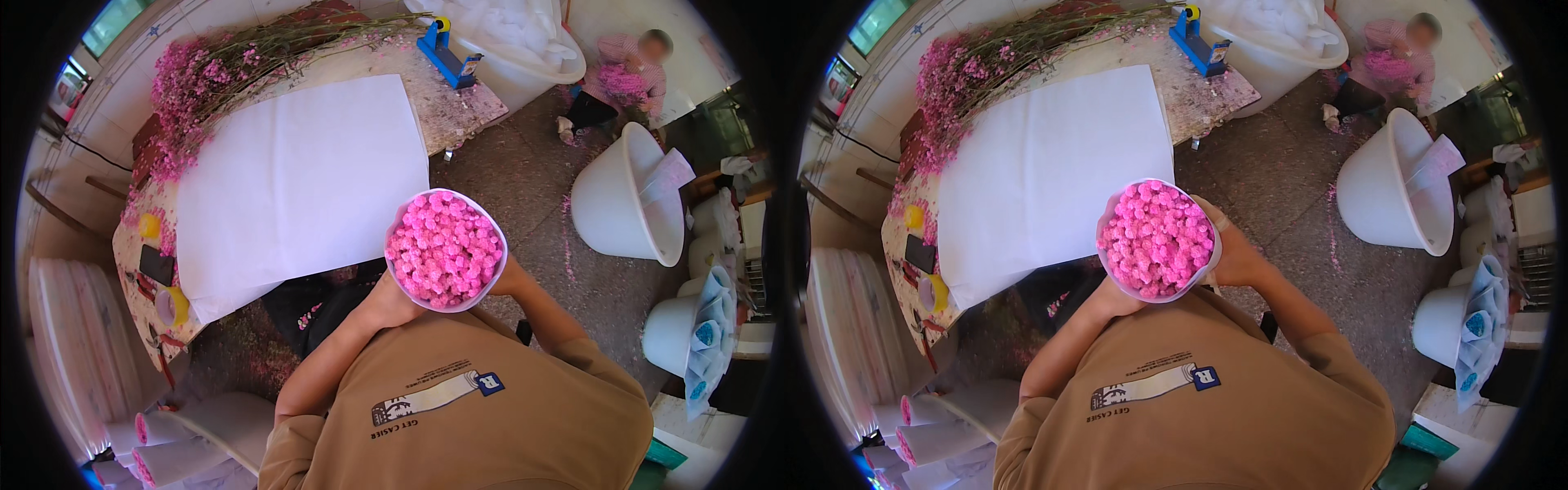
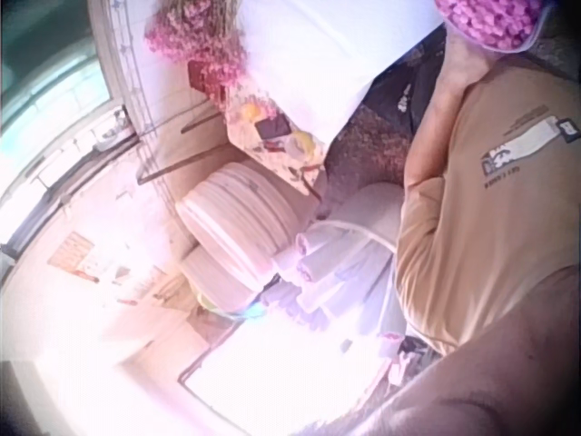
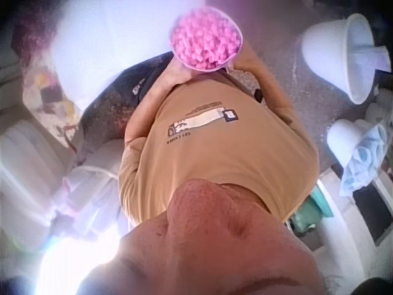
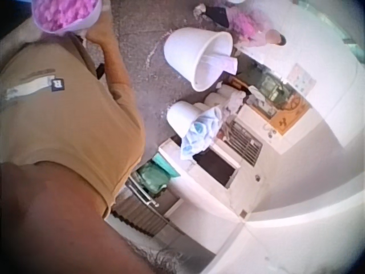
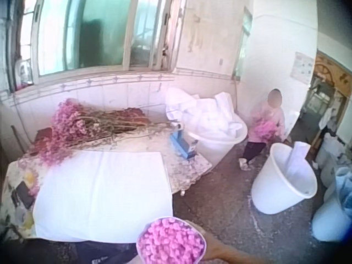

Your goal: The person wraps a flower bouquet in paper, lays out fresh wrapping paper on the table, and arranges flower stems together by hand.

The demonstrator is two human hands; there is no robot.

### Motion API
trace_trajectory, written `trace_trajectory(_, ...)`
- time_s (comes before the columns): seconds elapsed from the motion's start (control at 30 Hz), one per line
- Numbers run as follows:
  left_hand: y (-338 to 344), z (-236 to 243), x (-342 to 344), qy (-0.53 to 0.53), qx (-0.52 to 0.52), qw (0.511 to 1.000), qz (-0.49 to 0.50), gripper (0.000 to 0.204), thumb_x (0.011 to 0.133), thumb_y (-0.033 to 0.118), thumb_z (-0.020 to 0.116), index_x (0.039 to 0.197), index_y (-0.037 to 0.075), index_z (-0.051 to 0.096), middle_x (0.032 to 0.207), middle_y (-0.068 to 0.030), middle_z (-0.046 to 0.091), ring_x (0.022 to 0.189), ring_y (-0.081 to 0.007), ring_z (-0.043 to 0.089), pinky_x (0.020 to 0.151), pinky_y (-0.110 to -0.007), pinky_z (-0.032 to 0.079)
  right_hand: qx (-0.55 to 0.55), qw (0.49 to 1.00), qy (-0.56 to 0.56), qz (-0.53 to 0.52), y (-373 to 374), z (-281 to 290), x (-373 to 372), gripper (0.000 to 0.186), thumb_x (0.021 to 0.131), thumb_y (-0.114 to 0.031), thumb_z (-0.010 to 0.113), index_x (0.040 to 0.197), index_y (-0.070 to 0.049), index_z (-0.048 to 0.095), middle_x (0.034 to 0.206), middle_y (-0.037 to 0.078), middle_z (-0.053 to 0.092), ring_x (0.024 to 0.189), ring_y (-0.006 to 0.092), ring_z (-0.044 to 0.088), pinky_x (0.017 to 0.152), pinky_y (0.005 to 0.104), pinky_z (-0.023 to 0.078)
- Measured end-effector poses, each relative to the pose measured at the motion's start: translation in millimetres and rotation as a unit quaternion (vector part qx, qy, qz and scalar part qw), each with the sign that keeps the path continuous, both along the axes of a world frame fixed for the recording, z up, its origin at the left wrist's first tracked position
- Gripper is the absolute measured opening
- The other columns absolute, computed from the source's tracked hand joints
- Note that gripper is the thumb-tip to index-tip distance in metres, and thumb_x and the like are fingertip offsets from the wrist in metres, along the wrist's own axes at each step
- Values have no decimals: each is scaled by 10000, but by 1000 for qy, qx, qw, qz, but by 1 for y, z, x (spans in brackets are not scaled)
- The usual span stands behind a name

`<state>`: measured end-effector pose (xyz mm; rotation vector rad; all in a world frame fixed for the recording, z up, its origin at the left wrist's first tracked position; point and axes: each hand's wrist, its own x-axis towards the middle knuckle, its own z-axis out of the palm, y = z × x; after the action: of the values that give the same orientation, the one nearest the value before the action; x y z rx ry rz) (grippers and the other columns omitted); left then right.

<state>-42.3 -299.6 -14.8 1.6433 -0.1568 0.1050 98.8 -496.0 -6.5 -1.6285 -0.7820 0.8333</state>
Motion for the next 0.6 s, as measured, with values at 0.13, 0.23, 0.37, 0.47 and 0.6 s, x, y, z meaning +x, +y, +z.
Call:
trace_trajectory(0.13,19,32,-15,-35,-123,988,82,1017,771,191,868,1567,20,259,1619,-209,293,1497,-324,308,1220,-425,256,-3,999,-43,-4,8,-12,0,1271,576,-237,1011,1592,-63,267,1525,119,453,1391,230,463,1160,408,390)
trace_trajectory(0.23,41,69,-31,-116,-179,967,139,968,767,176,872,1547,33,315,1606,-219,310,1493,-339,317,1211,-462,262,32,999,-36,-11,10,-22,-1,1217,584,-309,1001,1568,-54,331,1503,148,469,1380,255,478,1151,417,391)
trace_trajectory(0.37,54,128,-38,-97,182,963,174,438,758,81,812,1174,65,674,1490,-206,485,1423,-404,419,1160,-525,318,4,995,-100,9,9,-26,0,1132,606,-362,965,1533,-53,394,1416,183,535,1320,317,536,1119,427,413)
trace_trajectory(0.47,45,139,-36,-87,280,942,161,301,735,-15,769,1021,64,722,1439,-176,543,1386,-435,452,1118,-524,362,23,990,-132,42,31,14,-10,992,637,-307,934,1475,-57,467,1319,170,617,1247,316,595,1068,421,451)
trace_trajectory(0.6,39,142,-32,-91,331,924,166,285,711,-13,776,981,64,724,1410,-182,567,1379,-430,463,1101,-519,373,-14,989,-141,49,42,41,-17,801,674,-262,892,1368,-63,545,1229,150,676,1166,310,642,1011,415,478)
